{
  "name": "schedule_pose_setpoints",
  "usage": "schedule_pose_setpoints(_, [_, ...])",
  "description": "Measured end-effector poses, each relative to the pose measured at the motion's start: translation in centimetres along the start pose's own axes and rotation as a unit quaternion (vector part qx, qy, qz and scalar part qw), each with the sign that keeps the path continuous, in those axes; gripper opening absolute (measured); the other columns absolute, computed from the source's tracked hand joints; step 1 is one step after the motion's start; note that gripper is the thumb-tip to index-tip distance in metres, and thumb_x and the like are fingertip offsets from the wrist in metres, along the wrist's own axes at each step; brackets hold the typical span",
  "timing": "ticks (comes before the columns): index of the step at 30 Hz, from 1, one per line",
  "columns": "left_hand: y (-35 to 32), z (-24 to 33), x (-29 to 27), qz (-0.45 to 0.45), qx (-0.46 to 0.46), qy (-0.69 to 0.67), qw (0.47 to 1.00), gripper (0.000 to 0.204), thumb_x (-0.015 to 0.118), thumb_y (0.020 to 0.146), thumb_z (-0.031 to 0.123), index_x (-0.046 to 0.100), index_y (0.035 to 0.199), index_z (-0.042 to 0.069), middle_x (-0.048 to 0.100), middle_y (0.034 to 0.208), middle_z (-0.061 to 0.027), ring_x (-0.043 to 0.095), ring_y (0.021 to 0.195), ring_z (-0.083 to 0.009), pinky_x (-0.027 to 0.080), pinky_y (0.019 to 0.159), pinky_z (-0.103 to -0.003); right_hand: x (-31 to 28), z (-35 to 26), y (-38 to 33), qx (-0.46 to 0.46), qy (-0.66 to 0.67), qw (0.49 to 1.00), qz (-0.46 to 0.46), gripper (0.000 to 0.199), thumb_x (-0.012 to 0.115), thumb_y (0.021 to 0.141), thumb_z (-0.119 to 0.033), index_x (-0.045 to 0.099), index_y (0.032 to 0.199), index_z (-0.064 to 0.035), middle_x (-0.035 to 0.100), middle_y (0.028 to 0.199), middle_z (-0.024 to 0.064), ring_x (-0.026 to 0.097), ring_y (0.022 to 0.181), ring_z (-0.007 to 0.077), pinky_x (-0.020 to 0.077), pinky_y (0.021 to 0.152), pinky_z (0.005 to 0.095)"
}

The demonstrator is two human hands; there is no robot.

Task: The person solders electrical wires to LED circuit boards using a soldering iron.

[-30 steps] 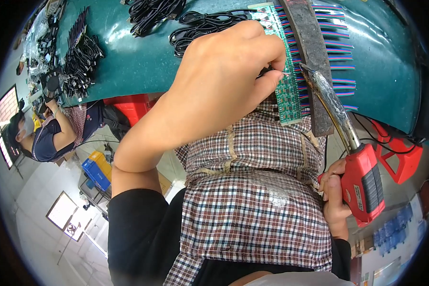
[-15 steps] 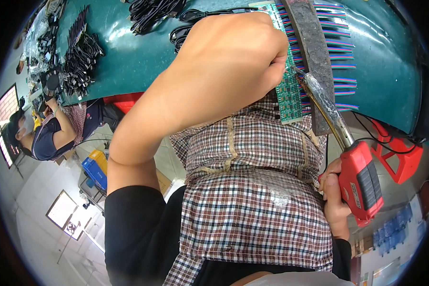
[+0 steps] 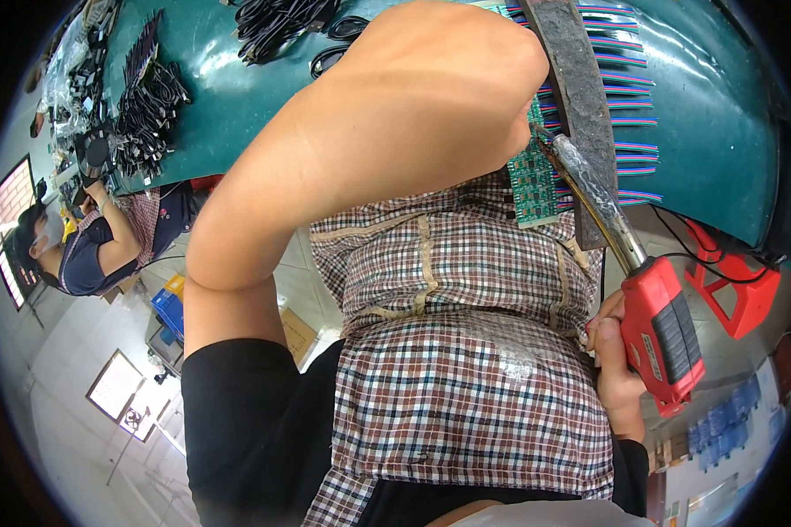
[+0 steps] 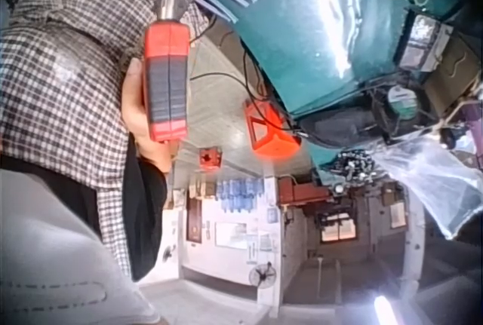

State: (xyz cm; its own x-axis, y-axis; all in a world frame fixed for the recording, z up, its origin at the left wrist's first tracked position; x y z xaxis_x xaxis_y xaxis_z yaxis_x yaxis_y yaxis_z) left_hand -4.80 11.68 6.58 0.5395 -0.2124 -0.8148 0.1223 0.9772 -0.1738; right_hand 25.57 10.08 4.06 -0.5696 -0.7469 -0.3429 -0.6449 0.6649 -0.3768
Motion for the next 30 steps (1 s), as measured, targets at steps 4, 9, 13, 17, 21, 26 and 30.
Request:
schedule_pose_setpoints(4, [0.2, 0.0, 0.0, -0.007, 0.005, 0.006, 1.000, 0.016, 0.059, 0.085, 0.011, 0.061, 0.072, 0.001, 0.063, 0.074, -0.0193, 0.064, 0.075, -0.0401, 0.051, 0.068, -0.049, 0.1, 0.0, 0.1, 0.032, 0.021, 0.999, 0.003, 0.009, 0.058, 0.095, -0.007, 0.051, 0.098, -0.0025, 0.053, 0.078, 0.0072, 0.046, 0.060, 0.0095, 0.0385, 0.056, 0.0240])
schedule_pose_setpoints(9, [0.3, 0.0, 0.0, -0.013, 0.001, -0.001, 1.000, 0.016, 0.059, 0.084, 0.010, 0.060, 0.071, 0.001, 0.063, 0.073, -0.0198, 0.064, 0.074, -0.0407, 0.051, 0.068, -0.049, -0.2, 0.2, -0.2, 0.007, -0.033, 0.999, 0.009, 0.009, 0.058, 0.096, -0.008, 0.050, 0.096, -0.0032, 0.054, 0.080, 0.0075, 0.045, 0.058, 0.0092, 0.0390, 0.056, 0.0240])
schedule_pose_setpoints(13, [0.4, 0.0, 0.1, -0.017, 0.002, 0.005, 1.000, 0.016, 0.059, 0.083, 0.010, 0.060, 0.070, 0.001, 0.063, 0.072, -0.0200, 0.063, 0.074, -0.0409, 0.051, 0.068, -0.049, -0.8, 0.3, -0.4, -0.009, -0.081, 0.997, 0.001, 0.013, 0.059, 0.096, -0.011, 0.048, 0.094, -0.0043, 0.054, 0.081, 0.0078, 0.043, 0.057, 0.0087, 0.0392, 0.055, 0.0240])
schedule_pose_setpoints(17, [0.3, 0.2, -0.3, 0.004, 0.015, -0.013, 1.000, 0.016, 0.060, 0.083, 0.010, 0.059, 0.070, 0.001, 0.062, 0.072, -0.0198, 0.063, 0.074, -0.0407, 0.051, 0.068, -0.049, -1.3, 0.5, -0.7, -0.027, -0.135, 0.990, -0.008, 0.016, 0.059, 0.097, -0.014, 0.047, 0.093, -0.0050, 0.054, 0.082, 0.0080, 0.042, 0.056, 0.0082, 0.0394, 0.055, 0.0239])
schedule_pose_setpoints(21, [0.4, 0.2, -0.3, 0.001, 0.014, -0.017, 1.000, 0.016, 0.060, 0.083, 0.010, 0.060, 0.070, 0.001, 0.062, 0.072, -0.0194, 0.063, 0.074, -0.0406, 0.051, 0.068, -0.049, -1.4, 1.0, -1.0, -0.056, -0.215, 0.975, -0.026, 0.015, 0.059, 0.098, -0.014, 0.047, 0.094, -0.0050, 0.054, 0.083, 0.0083, 0.041, 0.055, 0.0075, 0.0391, 0.054, 0.0234])
schedule_pose_setpoints(26, [0.5, 0.0, 0.3, -0.028, -0.015, 0.009, 0.999, 0.017, 0.059, 0.084, 0.011, 0.061, 0.071, 0.000, 0.063, 0.074, -0.0194, 0.063, 0.074, -0.0404, 0.051, 0.068, -0.049, -0.6, 0.5, -0.8, 0.013, -0.036, 0.999, 0.014, 0.015, 0.058, 0.098, -0.013, 0.046, 0.093, -0.0054, 0.054, 0.082, 0.0083, 0.041, 0.055, 0.0073, 0.0390, 0.054, 0.0231])
schedule_pose_setpoints(30, [0.4, -0.1, 0.1, -0.035, -0.021, 0.021, 0.999, 0.017, 0.060, 0.085, 0.012, 0.062, 0.074, 0.000, 0.064, 0.078, -0.0190, 0.064, 0.074, -0.0387, 0.052, 0.068, -0.047, -0.9, 0.9, -0.8, -0.008, -0.031, 0.999, -0.001, 0.012, 0.058, 0.097, -0.012, 0.050, 0.098, -0.0031, 0.054, 0.081, 0.0079, 0.041, 0.054, 0.0075, 0.0392, 0.054, 0.0233])
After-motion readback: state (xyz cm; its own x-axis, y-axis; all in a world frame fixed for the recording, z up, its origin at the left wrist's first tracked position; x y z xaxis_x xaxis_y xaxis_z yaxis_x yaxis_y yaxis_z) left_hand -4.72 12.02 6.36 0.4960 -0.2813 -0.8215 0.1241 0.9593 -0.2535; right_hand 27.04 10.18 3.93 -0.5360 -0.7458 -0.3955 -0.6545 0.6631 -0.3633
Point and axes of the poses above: each hand's wrist, its own y-axis towards the middle knuckle, its own x-axis out of the palm, z = x × y, the point moved 3 cm from there along y, towards the middle knuckle
